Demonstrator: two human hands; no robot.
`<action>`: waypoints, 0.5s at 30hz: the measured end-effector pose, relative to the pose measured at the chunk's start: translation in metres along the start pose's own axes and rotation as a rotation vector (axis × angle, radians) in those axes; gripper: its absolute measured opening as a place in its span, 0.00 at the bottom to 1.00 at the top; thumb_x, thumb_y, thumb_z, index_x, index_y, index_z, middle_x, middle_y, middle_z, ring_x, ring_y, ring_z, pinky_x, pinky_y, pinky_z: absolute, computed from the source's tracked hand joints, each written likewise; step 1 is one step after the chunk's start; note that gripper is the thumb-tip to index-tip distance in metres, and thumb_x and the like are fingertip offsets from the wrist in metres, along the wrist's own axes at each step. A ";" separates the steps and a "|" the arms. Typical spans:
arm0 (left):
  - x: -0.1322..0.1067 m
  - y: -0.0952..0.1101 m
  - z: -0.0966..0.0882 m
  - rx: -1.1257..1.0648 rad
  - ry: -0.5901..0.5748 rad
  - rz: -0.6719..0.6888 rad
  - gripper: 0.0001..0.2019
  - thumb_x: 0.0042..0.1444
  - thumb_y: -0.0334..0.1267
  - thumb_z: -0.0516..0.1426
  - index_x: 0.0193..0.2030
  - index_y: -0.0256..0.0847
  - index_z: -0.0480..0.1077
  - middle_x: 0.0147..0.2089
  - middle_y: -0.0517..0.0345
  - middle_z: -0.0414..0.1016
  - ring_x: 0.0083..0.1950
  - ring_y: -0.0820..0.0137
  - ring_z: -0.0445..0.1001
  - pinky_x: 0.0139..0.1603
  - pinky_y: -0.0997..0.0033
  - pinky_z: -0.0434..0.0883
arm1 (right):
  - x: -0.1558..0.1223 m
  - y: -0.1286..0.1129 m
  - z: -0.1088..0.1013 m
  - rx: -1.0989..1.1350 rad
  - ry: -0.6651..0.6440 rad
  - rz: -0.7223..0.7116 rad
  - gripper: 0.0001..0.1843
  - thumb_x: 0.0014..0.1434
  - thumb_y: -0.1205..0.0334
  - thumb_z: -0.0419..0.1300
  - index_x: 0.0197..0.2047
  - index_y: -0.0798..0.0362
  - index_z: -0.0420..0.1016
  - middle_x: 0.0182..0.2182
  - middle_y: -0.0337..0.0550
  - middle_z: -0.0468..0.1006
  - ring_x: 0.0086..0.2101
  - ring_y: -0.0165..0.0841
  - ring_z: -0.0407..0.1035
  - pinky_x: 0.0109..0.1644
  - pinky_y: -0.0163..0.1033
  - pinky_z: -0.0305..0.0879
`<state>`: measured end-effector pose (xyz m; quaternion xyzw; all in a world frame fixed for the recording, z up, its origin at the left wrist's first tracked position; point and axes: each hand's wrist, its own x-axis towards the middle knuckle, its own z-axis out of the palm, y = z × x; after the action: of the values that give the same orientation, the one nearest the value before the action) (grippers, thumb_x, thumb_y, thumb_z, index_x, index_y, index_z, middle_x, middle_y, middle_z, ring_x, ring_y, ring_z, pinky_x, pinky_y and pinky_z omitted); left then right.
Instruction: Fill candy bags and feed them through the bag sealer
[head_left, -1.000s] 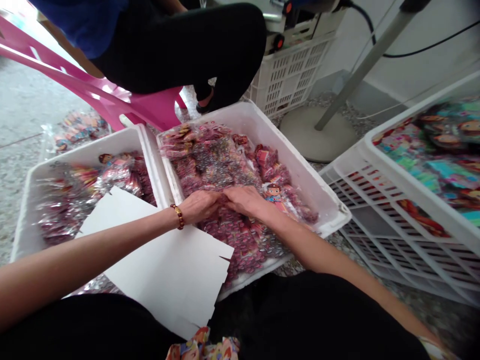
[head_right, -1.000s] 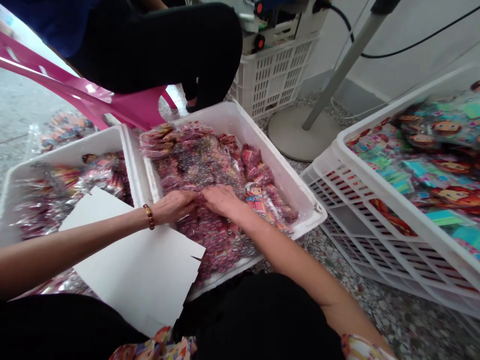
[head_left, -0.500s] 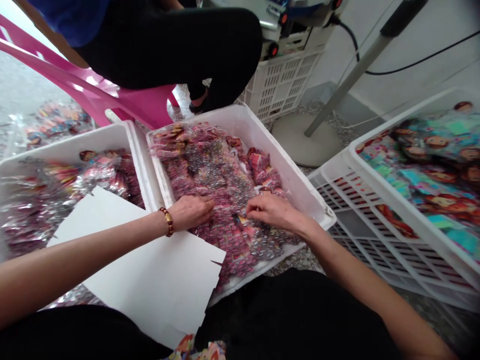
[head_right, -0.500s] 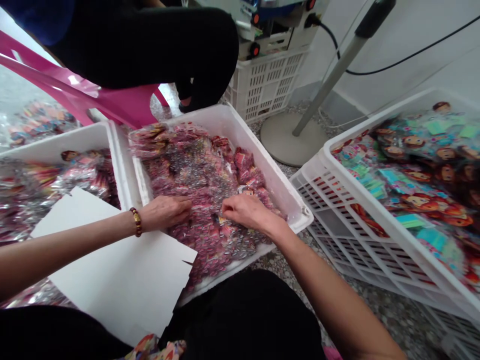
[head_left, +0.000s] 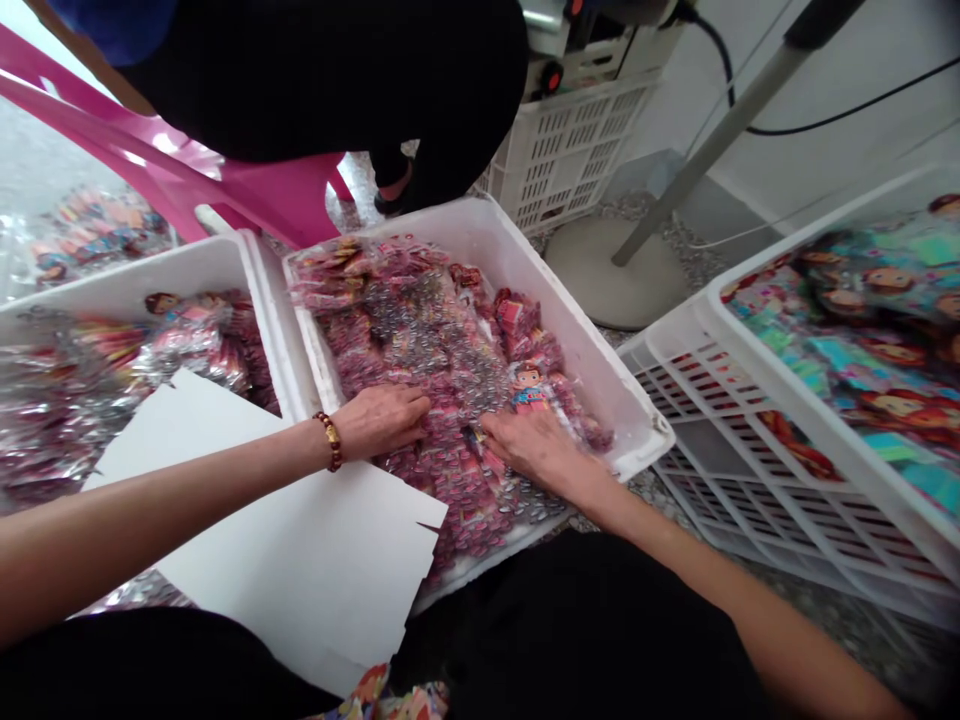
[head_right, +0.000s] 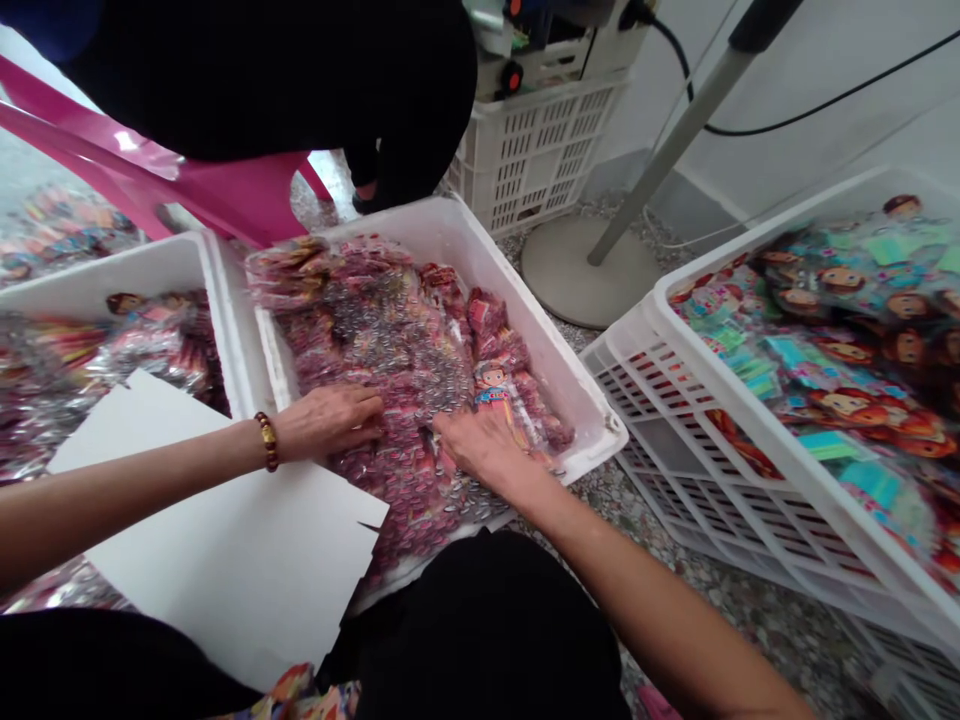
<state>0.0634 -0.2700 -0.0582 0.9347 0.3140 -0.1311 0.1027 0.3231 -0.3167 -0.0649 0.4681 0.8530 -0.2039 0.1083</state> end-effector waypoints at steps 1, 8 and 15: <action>0.000 0.000 0.001 -0.004 0.001 -0.004 0.10 0.65 0.43 0.50 0.39 0.39 0.65 0.42 0.52 0.73 0.42 0.64 0.73 0.41 0.67 0.67 | 0.000 -0.002 -0.001 -0.004 -0.003 0.001 0.11 0.69 0.56 0.48 0.47 0.49 0.68 0.39 0.45 0.78 0.36 0.35 0.71 0.36 0.38 0.53; 0.002 0.002 -0.004 -0.010 -0.013 0.022 0.05 0.62 0.34 0.50 0.36 0.39 0.65 0.40 0.52 0.73 0.38 0.67 0.73 0.37 0.69 0.66 | 0.008 -0.016 -0.003 -0.057 -0.022 0.077 0.13 0.68 0.56 0.48 0.47 0.52 0.70 0.36 0.49 0.79 0.35 0.37 0.72 0.36 0.38 0.54; -0.004 0.001 0.002 -0.057 0.011 0.006 0.09 0.65 0.36 0.47 0.36 0.39 0.65 0.38 0.52 0.72 0.38 0.66 0.72 0.37 0.69 0.65 | -0.009 0.006 -0.013 0.269 0.118 0.084 0.13 0.68 0.53 0.50 0.40 0.49 0.71 0.33 0.39 0.77 0.34 0.31 0.70 0.35 0.34 0.53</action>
<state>0.0605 -0.2741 -0.0583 0.9330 0.3155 -0.1168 0.1279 0.3333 -0.3149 -0.0517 0.5249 0.8025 -0.2836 0.0028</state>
